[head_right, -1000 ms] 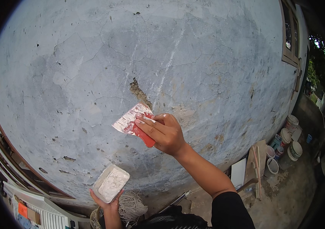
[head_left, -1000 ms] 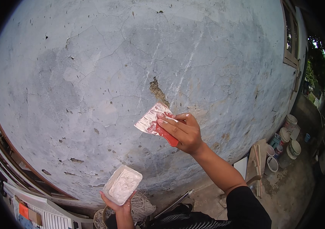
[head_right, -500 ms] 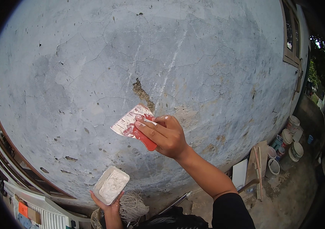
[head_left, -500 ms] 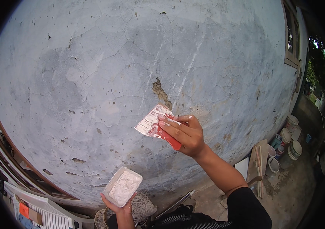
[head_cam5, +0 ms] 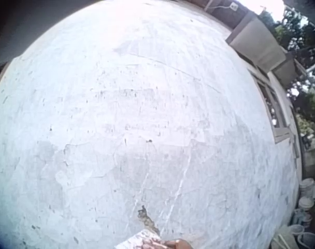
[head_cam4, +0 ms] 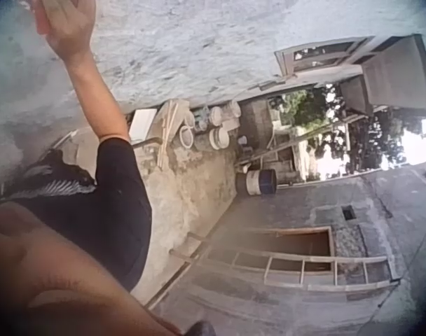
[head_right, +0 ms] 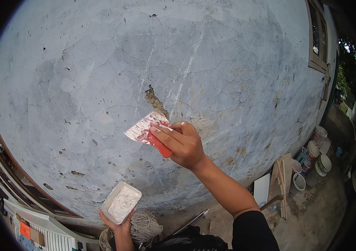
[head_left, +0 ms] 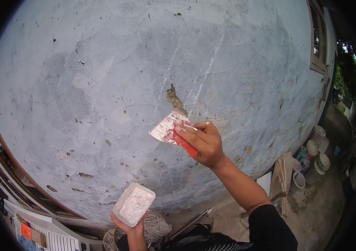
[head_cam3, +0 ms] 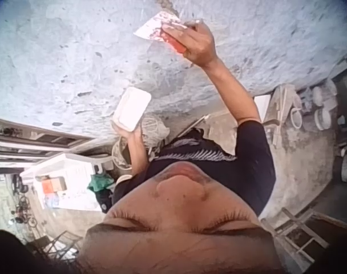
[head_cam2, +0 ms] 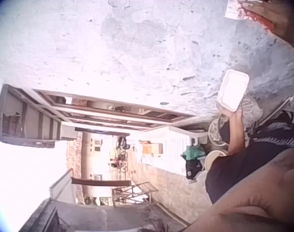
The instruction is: Applying putty or plaster to a damaged area on an outdoor wall using a putty knife.
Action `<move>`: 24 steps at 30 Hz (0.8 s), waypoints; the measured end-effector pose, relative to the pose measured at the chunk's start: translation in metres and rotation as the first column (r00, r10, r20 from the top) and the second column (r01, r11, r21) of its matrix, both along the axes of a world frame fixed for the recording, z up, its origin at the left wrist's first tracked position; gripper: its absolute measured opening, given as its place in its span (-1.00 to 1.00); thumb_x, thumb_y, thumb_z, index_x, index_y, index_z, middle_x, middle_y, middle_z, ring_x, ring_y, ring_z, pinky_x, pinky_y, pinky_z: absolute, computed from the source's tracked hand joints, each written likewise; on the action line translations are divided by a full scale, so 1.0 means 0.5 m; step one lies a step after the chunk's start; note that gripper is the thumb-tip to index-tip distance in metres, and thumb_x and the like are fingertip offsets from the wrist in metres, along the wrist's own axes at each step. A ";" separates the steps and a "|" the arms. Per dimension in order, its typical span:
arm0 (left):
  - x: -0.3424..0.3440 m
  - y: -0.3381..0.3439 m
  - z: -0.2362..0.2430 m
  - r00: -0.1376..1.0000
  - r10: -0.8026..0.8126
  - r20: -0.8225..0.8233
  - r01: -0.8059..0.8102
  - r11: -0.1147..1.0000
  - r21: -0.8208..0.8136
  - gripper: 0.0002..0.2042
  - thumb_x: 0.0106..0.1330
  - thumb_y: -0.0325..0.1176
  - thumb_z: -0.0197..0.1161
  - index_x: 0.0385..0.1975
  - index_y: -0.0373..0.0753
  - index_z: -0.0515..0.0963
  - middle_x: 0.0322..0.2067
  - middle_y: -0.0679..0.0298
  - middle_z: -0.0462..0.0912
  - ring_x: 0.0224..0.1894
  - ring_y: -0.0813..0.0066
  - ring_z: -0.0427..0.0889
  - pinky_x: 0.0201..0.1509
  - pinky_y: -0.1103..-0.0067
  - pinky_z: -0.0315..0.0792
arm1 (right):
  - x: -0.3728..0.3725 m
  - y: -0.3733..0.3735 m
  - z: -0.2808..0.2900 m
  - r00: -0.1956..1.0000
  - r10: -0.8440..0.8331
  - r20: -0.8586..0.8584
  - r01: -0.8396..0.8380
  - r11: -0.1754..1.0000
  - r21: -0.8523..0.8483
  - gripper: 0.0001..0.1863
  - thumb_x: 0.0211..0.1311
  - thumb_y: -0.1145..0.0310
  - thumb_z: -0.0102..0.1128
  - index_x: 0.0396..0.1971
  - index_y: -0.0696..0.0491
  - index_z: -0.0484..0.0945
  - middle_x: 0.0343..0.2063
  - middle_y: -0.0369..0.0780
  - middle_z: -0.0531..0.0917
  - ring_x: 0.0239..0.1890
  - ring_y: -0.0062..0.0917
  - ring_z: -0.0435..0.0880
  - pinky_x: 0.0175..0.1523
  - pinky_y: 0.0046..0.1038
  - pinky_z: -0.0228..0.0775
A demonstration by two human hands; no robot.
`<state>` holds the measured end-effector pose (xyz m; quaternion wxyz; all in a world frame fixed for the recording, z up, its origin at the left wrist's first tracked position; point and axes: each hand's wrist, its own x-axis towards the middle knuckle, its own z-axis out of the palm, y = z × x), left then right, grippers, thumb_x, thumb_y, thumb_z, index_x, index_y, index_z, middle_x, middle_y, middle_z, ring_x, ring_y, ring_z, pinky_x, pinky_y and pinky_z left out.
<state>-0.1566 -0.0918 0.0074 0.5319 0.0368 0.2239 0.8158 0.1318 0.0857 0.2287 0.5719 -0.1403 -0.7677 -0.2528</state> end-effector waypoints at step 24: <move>-0.018 0.003 -0.025 0.999 0.012 -0.031 -0.011 1.000 0.014 -0.04 0.28 0.55 -0.12 0.51 -0.08 0.22 0.35 -0.06 0.47 0.16 -0.34 0.63 -0.24 -0.26 0.68 | -0.034 -0.027 0.030 1.000 -0.001 -0.018 0.002 0.999 0.042 -0.66 0.13 0.38 0.52 -0.06 0.04 0.76 -0.08 -0.21 0.84 -0.20 -0.47 0.77 -0.10 -0.45 0.48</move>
